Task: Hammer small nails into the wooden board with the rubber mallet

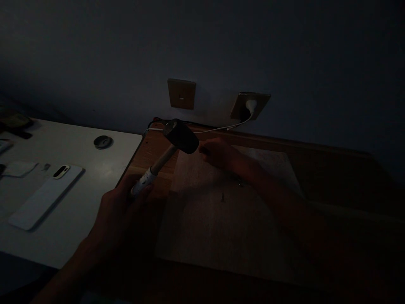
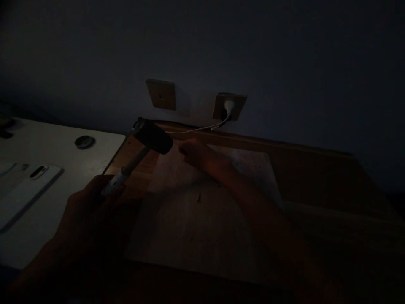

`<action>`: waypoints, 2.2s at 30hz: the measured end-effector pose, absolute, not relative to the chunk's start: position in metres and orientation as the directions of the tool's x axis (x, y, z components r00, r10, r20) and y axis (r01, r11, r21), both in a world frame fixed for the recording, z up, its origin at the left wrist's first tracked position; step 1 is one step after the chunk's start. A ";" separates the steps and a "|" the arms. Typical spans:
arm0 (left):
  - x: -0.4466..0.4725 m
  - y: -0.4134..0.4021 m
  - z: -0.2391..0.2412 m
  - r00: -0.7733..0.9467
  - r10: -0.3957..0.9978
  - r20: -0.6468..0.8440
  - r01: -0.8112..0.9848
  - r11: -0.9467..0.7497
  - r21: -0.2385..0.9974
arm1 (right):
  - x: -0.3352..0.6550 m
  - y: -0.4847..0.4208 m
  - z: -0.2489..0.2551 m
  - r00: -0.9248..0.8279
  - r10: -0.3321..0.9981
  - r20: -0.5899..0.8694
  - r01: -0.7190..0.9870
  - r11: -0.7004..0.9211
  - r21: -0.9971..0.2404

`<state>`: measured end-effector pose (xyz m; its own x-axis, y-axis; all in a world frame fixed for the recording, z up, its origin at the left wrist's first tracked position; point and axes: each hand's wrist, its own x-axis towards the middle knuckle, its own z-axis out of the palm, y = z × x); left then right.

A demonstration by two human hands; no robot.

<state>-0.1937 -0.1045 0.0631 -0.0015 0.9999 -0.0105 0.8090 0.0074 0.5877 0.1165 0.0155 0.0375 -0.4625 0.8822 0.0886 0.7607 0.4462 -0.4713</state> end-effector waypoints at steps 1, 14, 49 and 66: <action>-0.194 -0.104 0.063 0.000 1.000 -0.004 0.809 0.002 0.588 | 0.116 0.015 0.038 -0.450 0.888 0.100 0.765 0.441 -0.469; -0.188 -0.092 0.065 0.055 0.998 0.031 0.839 -0.063 0.540 | 0.114 0.012 0.034 -0.432 0.895 0.114 0.785 0.435 -0.440; -0.170 -0.076 0.062 0.169 0.984 0.049 0.935 -0.175 0.309 | 0.217 -0.044 0.060 -0.355 0.934 -0.028 0.860 0.315 -0.401; -0.182 -0.076 0.045 0.111 0.993 0.034 0.887 -0.114 0.448 | 0.177 -0.002 0.052 -0.500 0.859 0.112 0.777 0.502 -0.380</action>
<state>-0.1820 -0.0755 0.0451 0.1106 0.9933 0.0338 0.8869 -0.1140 0.4478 0.1767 -0.0024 0.0521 -0.4998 0.8588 0.1124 0.7769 0.5018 -0.3803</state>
